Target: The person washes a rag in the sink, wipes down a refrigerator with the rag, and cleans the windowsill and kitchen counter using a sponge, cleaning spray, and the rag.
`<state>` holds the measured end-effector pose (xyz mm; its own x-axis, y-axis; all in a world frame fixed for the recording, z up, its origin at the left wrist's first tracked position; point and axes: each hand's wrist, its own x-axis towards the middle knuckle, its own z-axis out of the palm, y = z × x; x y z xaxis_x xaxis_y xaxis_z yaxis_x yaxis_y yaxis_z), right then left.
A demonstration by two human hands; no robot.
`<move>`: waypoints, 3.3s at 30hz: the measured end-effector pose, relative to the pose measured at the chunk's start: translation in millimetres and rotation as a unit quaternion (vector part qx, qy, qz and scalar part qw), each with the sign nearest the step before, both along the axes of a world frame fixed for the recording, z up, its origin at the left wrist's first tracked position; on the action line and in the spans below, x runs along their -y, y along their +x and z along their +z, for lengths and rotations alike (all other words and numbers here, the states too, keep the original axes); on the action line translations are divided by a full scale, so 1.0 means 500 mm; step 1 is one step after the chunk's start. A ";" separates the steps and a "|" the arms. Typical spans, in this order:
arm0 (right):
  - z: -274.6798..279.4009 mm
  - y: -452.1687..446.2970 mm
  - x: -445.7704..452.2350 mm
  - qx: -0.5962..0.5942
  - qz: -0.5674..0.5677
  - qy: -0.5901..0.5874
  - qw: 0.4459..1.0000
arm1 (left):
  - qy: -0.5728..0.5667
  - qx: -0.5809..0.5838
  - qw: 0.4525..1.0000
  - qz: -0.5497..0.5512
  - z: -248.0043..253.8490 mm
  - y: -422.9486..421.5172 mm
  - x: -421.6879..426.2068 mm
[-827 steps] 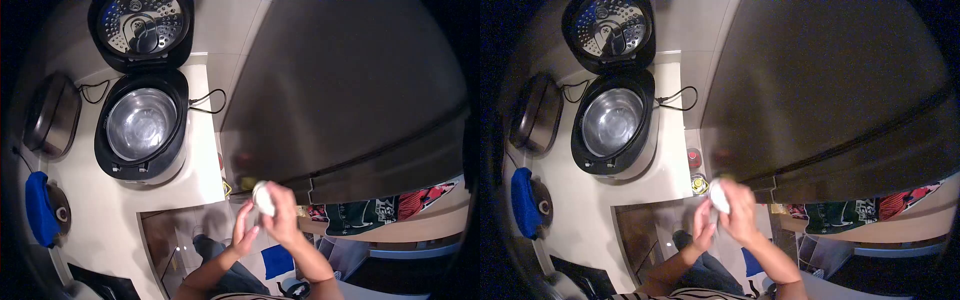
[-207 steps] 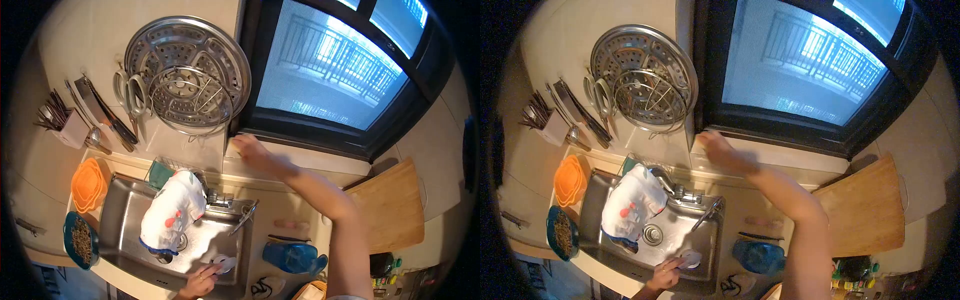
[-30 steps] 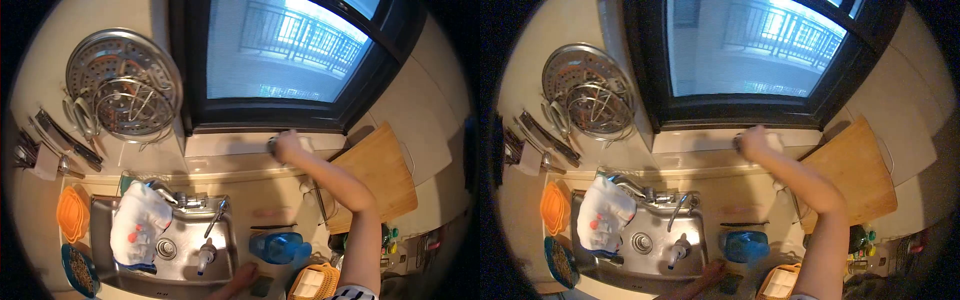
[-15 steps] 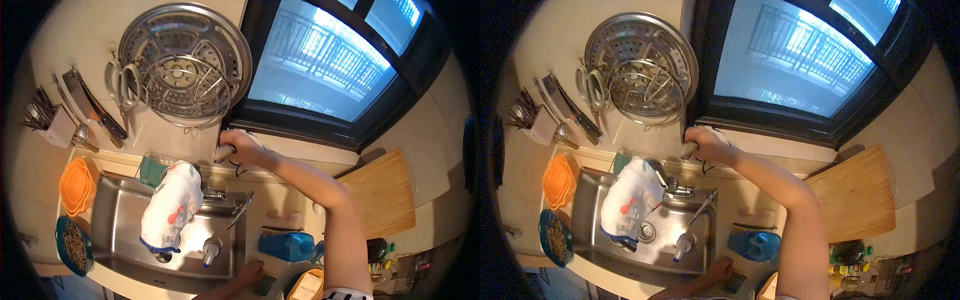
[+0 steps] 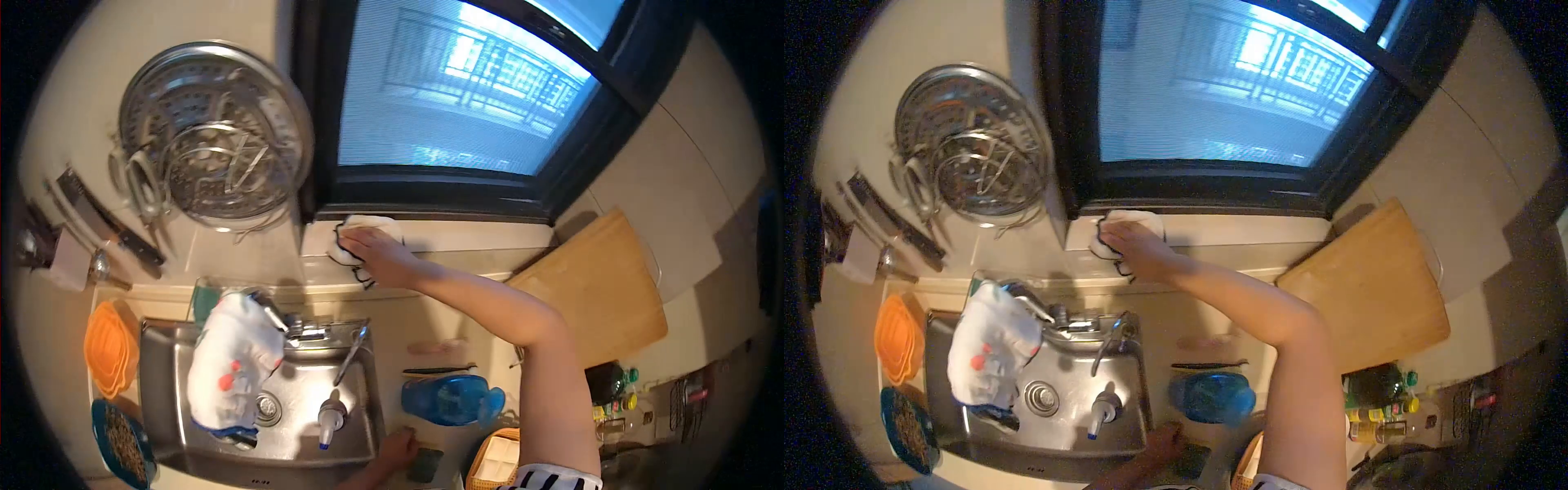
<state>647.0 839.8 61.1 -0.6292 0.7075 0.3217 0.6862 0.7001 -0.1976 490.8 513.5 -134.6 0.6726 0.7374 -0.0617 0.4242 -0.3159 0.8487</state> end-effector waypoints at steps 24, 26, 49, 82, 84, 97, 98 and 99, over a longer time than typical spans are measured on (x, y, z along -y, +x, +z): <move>-0.064 -0.179 -0.045 0.411 0.097 0.487 0.765 | 0.044 0.061 0.996 0.040 0.004 0.001 -0.001; -0.159 -0.151 -0.074 0.340 0.145 0.394 0.841 | 0.073 0.102 0.990 0.068 0.015 0.017 -0.005; -0.157 -0.061 -0.017 0.338 0.144 0.138 0.920 | 0.060 0.081 0.995 0.027 -0.027 0.007 -0.001; 0.083 -0.180 0.821 -0.794 -0.069 -0.299 0.525 | -0.373 0.298 0.878 -0.021 0.270 -0.187 0.074; 0.012 -0.200 0.832 -0.819 -0.022 -0.313 0.480 | -0.281 0.271 0.919 -0.053 0.308 -0.212 0.079; 0.081 -0.262 0.745 -0.347 -0.064 -0.327 0.877 | -0.031 0.141 0.987 -0.066 0.525 -0.337 0.013; 0.109 -0.252 0.714 -0.245 -0.028 -0.308 0.919 | -0.024 0.141 0.988 -0.065 0.541 -0.339 0.006; 0.140 -0.249 0.693 -0.335 0.016 -0.245 0.910 | -0.059 0.214 0.975 -0.004 0.556 -0.338 0.005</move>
<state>522.5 493.3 131.2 -0.4306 0.8543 0.2911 0.2778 0.4323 -0.8579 321.6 511.0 143.2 0.6610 0.7370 0.1412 0.0210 -0.2063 0.9783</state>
